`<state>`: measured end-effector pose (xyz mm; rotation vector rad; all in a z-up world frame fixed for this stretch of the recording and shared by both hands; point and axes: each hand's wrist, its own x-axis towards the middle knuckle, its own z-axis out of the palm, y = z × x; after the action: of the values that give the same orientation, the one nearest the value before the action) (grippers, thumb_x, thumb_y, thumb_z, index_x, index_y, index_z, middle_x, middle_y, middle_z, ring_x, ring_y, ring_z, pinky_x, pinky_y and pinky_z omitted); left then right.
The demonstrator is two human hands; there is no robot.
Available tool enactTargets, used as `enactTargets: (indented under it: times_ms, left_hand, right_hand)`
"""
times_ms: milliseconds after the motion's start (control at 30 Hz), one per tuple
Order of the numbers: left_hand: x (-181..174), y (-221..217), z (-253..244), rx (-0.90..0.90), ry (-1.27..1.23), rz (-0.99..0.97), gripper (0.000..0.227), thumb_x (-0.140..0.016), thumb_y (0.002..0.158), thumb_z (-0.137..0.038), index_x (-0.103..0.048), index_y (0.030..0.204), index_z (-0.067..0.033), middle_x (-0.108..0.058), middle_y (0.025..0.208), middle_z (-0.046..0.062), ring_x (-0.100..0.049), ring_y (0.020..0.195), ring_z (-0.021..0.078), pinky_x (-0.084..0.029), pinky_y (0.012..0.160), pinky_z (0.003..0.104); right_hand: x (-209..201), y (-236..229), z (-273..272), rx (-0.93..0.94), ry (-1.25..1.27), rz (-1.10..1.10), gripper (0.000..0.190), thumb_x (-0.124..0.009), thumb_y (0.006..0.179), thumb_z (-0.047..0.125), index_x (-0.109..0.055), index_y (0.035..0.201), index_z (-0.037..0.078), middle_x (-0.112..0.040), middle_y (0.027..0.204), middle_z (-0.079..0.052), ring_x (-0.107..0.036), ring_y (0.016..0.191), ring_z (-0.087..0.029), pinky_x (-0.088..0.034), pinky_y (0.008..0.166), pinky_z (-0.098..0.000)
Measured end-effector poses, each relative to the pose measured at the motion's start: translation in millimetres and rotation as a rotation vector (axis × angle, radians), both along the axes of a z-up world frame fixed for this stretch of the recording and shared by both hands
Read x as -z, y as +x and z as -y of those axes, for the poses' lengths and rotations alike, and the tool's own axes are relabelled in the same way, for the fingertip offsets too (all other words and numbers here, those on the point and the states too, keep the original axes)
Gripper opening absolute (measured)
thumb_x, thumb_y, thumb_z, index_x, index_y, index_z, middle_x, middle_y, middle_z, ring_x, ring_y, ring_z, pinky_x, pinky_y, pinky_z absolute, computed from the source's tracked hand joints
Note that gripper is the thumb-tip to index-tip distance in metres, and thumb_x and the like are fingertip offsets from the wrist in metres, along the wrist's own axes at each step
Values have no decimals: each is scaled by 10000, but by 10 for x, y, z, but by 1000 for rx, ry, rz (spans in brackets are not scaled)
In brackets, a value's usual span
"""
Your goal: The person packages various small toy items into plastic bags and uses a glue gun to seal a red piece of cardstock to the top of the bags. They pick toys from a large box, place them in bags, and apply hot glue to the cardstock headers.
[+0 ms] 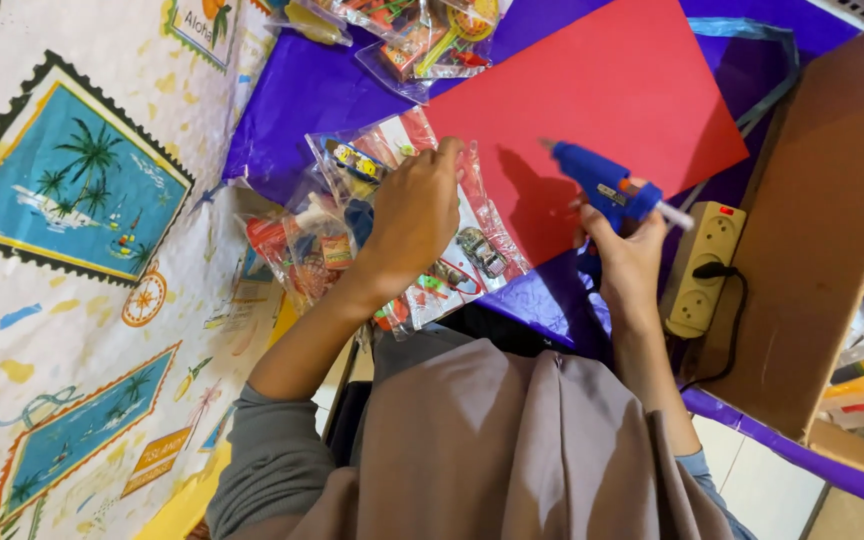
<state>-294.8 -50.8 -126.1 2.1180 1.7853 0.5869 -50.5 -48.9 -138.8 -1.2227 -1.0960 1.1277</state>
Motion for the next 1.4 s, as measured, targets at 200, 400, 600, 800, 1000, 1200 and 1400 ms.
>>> enactTargets:
  times_ms: [200,400,600,800,1000,1200,1400]
  left_hand:
    - [378,-28,-112,34,-55,-51,246,-596,975,-123,-549,1212,-78,-690,850,170,-728,840,402,-588,723,515]
    - [482,1,-241,42,-69,-91,303,-632,903,-59,-547,1193,-50,-696,870,186,-732,837,404,-595,725,519]
    - [426,45,-294,53,-219,-57,263,-567,937,-68,-526,1197,-48,-692,952,217,-720,918,446,-582,793,562]
    - [559,63,-365,70,-291,-41,236,-544,974,-113,-521,1202,-55,-697,986,229,-713,955,466,-569,821,584]
    - [361,19,-369,53,-352,-33,261,-523,990,-84,-522,1247,-36,-695,1029,237,-704,1012,465,-558,867,583]
    - [381,8,-381,50,-365,-58,256,-515,993,-85,-515,1245,-37,-694,1036,230,-703,1022,461,-558,875,580]
    - [382,1,-423,65,-378,-59,288,-535,964,-95,-510,1244,-33,-691,1059,236,-688,1048,473,-545,903,583]
  right_hand:
    - [233,-76,48,-155,-164,-187,190,-609,1008,26,-479,1134,-33,-689,912,-308,-729,621,-398,-592,396,-462]
    - [40,-73,107,-53,148,720,423,-692,953,27,-484,1322,18,-657,898,-377,-655,777,-592,-499,583,-540]
    - [266,118,39,-45,83,840,266,-720,982,107,-586,1188,4,-665,872,-301,-658,785,-531,-508,625,-534]
    - [467,208,-18,-144,170,896,220,-813,928,146,-679,1054,26,-650,888,-218,-666,849,-471,-532,708,-491]
    - [325,95,19,-206,73,985,410,-865,802,119,-664,1147,27,-569,1054,-164,-674,899,-464,-574,737,-527]
    - [216,146,37,-361,78,1054,528,-828,862,145,-624,1308,-52,-533,1203,-235,-604,1097,-473,-529,933,-525]
    - [-748,-398,367,-531,414,411,554,-325,1119,349,-464,1489,-39,-487,1529,-249,-341,1502,-439,-253,1238,-570]
